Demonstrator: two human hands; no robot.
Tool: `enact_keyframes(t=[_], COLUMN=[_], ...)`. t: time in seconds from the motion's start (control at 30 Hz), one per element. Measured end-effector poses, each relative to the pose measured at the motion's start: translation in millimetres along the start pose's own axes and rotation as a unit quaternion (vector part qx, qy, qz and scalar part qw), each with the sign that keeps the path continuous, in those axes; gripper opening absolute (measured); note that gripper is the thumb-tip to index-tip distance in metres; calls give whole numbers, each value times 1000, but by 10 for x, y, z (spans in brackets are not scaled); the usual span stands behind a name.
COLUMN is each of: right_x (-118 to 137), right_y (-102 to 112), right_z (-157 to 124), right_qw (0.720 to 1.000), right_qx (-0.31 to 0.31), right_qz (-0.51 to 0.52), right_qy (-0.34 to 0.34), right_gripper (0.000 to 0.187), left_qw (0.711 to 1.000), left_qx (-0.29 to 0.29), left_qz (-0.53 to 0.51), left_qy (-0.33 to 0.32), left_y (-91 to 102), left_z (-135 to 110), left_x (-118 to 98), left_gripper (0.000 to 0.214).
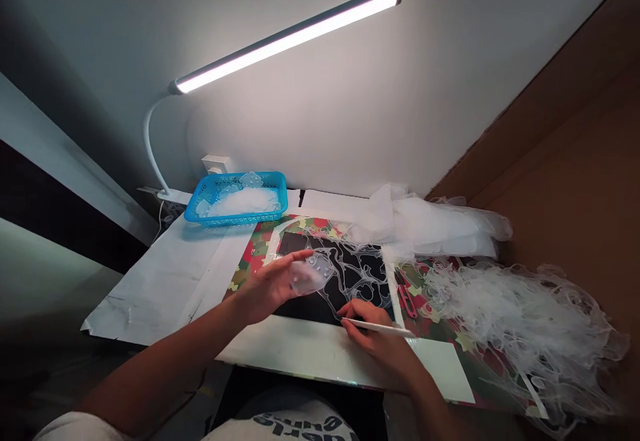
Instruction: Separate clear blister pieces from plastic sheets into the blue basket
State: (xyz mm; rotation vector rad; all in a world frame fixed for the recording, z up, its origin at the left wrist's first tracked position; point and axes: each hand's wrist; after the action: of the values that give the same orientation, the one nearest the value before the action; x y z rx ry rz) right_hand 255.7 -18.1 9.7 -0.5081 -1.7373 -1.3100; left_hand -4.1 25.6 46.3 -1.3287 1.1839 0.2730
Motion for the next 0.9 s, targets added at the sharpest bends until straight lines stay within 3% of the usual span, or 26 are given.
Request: enact_keyframes(t=[0.07, 0.17, 0.23, 0.33, 0.43, 0.77, 0.9], right_x=[73, 197, 250, 262, 231, 177, 146], right_y=[82, 85, -4, -197, -349, -495, -500], right_z=[22, 184, 362, 627, 781, 840, 865], right_qw=[1000, 997, 994, 991, 989, 988, 986], right_qx=[-4, -48, -75, -90, -95, -111, -113], right_qz=[22, 48, 55, 34, 18, -22, -56], right_qy=[1, 23, 50, 92, 109, 105, 110], right_gripper=[20, 22, 21, 15, 12, 11, 11], left_qw=[981, 878, 812, 760, 746, 768, 723], left_qx=[-65, -116, -105, -68, -66, -82, -79], left_qz=[178, 446, 547, 617, 630, 598, 649], left_qy=[-34, -132, -175, -193, -205, -215, -224], left_y=[144, 324, 389, 423, 431, 493, 504], left_z=[-10, -41, -62, -76, -71, -32, -22], left_x=[71, 209, 305, 433, 517, 600, 636], left_gripper=[29, 20, 27, 36, 40, 43, 40])
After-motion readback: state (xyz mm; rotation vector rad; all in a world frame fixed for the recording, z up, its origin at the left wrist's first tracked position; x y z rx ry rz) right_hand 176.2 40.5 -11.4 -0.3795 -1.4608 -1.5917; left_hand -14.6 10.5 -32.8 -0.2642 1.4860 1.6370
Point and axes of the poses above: each hand's wrist, its own z-axis towards the middle knuckle, its own y-axis out of the back of the hand, x = y × z, and after that the axes turned 5 degrees about z, right-handed
